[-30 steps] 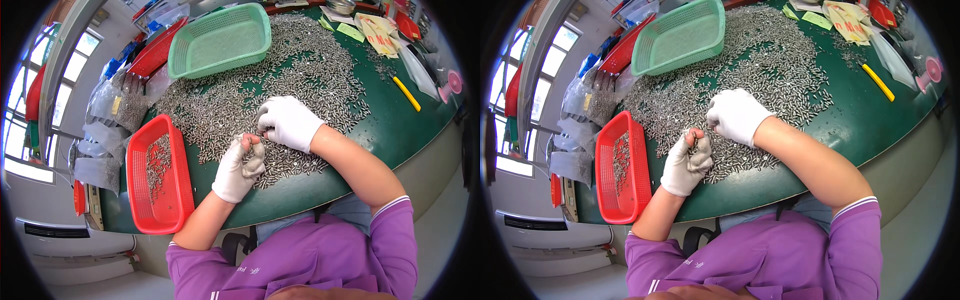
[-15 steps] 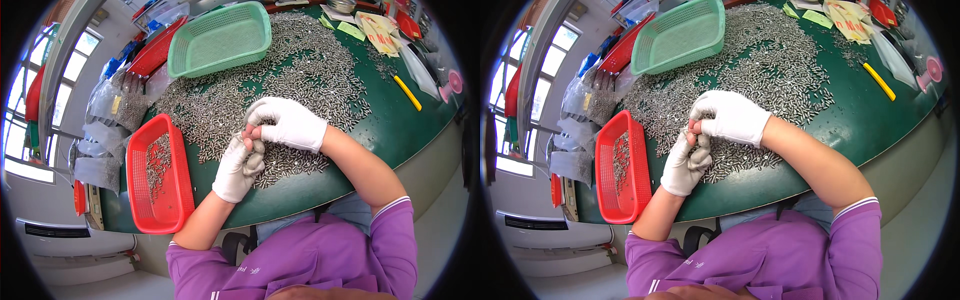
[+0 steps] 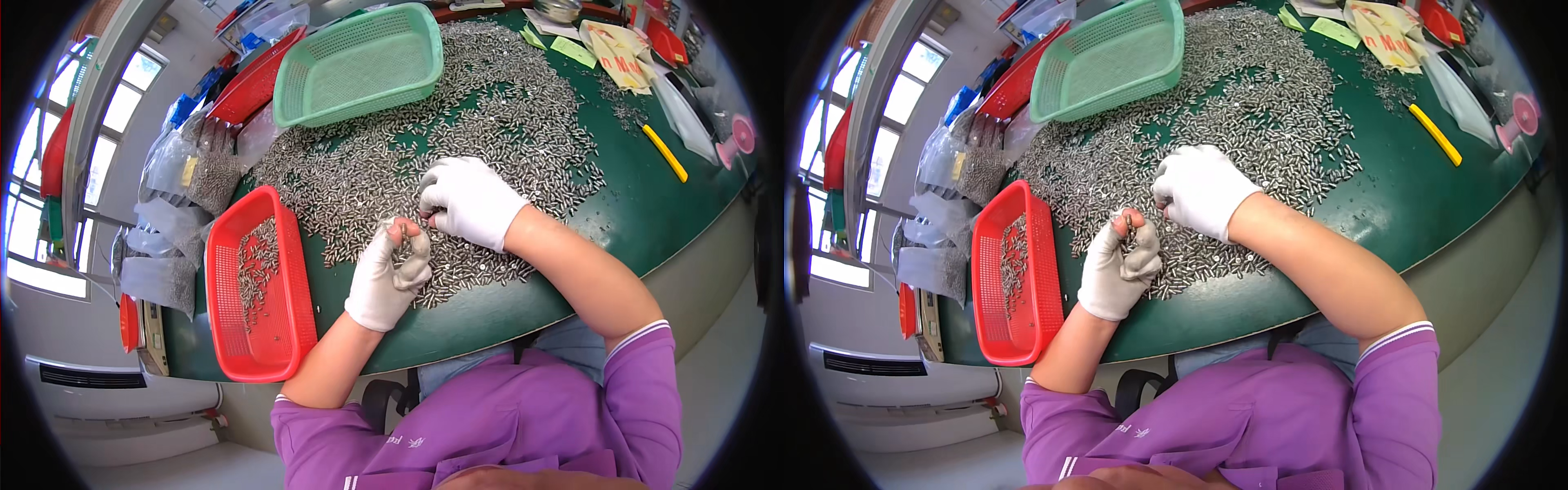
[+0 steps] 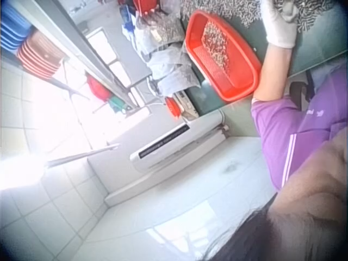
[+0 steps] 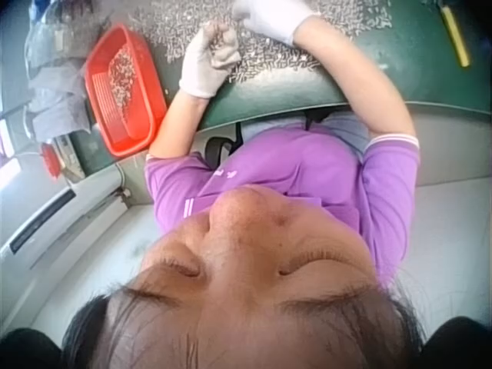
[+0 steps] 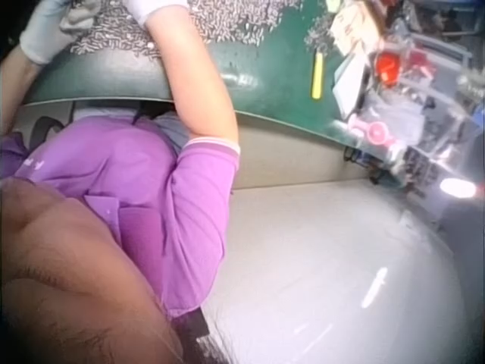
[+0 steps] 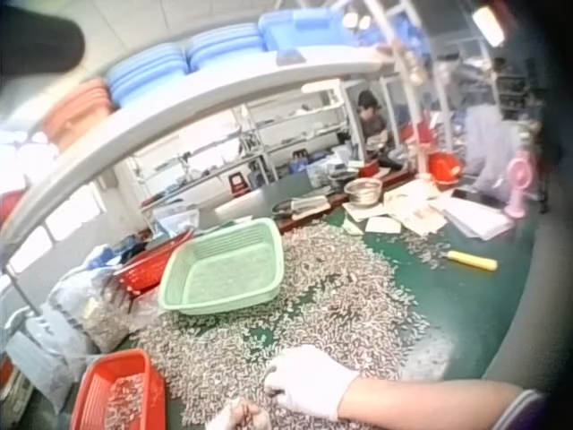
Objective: Inspecting and sorting small metal components on a workbench.
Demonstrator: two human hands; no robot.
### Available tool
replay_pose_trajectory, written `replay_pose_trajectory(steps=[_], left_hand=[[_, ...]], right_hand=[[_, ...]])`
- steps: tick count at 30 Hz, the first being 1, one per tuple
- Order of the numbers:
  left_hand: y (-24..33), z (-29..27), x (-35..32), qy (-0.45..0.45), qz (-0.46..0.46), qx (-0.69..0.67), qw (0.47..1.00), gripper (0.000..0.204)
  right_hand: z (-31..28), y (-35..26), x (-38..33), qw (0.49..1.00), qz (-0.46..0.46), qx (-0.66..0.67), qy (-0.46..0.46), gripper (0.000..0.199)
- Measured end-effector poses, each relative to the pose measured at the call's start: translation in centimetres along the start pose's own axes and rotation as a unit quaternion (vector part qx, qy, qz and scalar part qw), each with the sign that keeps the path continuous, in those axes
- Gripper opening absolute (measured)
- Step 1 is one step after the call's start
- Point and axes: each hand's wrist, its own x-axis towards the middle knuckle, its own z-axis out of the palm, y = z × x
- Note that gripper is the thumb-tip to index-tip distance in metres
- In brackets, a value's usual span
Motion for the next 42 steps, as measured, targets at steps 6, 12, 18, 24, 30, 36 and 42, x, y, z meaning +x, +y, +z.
replay_pose_trajectory(steps=[6,12,18,24,30,36,42], left_hand=[[0.0,-0.1,0.0,0.010,0.003,-0.004,1.000,0.021],[0.1,-0.6,0.2,0.001,0.027,-0.035,0.999,0.028],[0.2,-0.7,0.1,0.002,0.035,-0.038,0.999,0.019],[0.1,-0.5,0.1,-0.001,0.055,-0.081,0.995,0.009],[0.3,-0.3,0.2,0.031,0.046,-0.077,0.996,0.019],[0.4,-0.6,0.2,0.001,0.042,-0.077,0.996,0.033],[0.3,-0.6,0.3,-0.003,0.034,-0.053,0.998,0.024]], right_hand=[[0.1,-0.2,0.0,0.999,-0.019,-0.024,0.035,0.010],[0.2,-0.5,0.1,0.999,-0.027,0.003,0.030,0.010],[0.0,-0.3,0.0,1.000,0.001,-0.018,0.025,0.009],[-1.1,-0.2,-0.1,0.997,-0.027,0.063,-0.032,0.012],[-0.3,-0.9,-0.1,0.999,-0.028,0.027,-0.002,0.010],[-0.5,-0.9,-0.1,0.998,-0.035,0.042,0.005,0.010],[0.2,-1.3,-0.1,1.000,-0.018,0.001,0.012,0.009]])
